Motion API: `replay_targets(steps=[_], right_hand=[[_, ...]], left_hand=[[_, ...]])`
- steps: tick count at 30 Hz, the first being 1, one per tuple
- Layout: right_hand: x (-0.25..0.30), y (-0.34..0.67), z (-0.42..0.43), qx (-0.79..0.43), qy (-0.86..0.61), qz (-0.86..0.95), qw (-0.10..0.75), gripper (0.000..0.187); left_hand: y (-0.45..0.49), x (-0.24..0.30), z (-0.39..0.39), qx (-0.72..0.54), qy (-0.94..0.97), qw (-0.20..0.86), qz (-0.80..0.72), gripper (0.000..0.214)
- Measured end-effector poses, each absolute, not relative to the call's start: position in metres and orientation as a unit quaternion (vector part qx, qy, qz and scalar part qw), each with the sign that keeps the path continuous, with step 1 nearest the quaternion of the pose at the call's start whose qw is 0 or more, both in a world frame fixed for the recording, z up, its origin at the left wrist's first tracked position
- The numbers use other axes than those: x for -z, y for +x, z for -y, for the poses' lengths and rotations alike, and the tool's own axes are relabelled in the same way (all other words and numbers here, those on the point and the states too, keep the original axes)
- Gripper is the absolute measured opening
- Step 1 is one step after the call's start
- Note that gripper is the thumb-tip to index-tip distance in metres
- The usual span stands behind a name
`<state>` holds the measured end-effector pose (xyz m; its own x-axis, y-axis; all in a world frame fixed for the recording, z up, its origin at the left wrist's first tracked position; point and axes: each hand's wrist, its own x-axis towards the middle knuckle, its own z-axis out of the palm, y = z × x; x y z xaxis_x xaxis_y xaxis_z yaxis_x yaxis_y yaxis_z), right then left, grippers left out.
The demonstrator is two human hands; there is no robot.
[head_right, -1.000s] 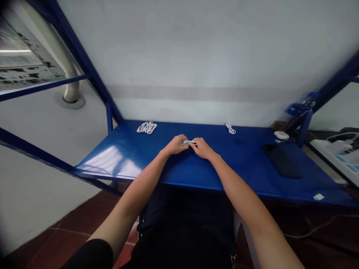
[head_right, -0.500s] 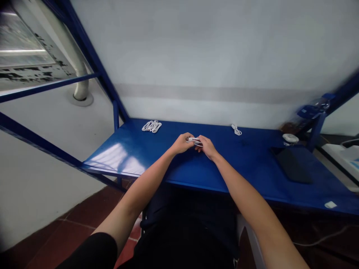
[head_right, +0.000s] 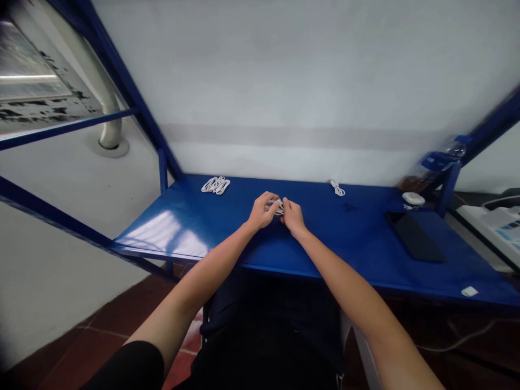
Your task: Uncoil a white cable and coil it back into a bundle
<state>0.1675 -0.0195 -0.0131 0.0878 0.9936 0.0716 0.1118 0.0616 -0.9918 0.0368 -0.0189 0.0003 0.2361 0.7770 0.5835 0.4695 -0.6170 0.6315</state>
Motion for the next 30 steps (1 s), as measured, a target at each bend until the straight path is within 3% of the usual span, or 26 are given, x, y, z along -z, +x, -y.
replay_targets(steps=[6, 15, 20, 25, 30], right_hand=[[0.016, 0.170, 0.019, -0.294, -0.571, 0.579, 0.502, 0.048], [0.008, 0.171, 0.027, -0.163, -0.536, 0.657, 0.504, 0.035], [0.009, 0.169, 0.026, -0.136, -0.558, 0.658, 0.487, 0.042], [0.008, 0.167, 0.021, -0.203, -0.549, 0.637, 0.502, 0.051], [0.003, 0.166, 0.020, -0.453, -0.555, 0.501, 0.486, 0.049]], left_hand=[[0.046, 0.002, 0.019, -0.490, 0.735, 0.152, -0.444, 0.027], [0.050, 0.005, 0.013, -0.536, 0.643, 0.226, -0.498, 0.031], [0.056, 0.003, 0.018, -0.526, 0.641, 0.246, -0.503, 0.033], [0.056, 0.004, 0.018, -0.544, 0.641, 0.244, -0.484, 0.031], [0.051, 0.003, 0.021, -0.527, 0.697, 0.153, -0.461, 0.032]])
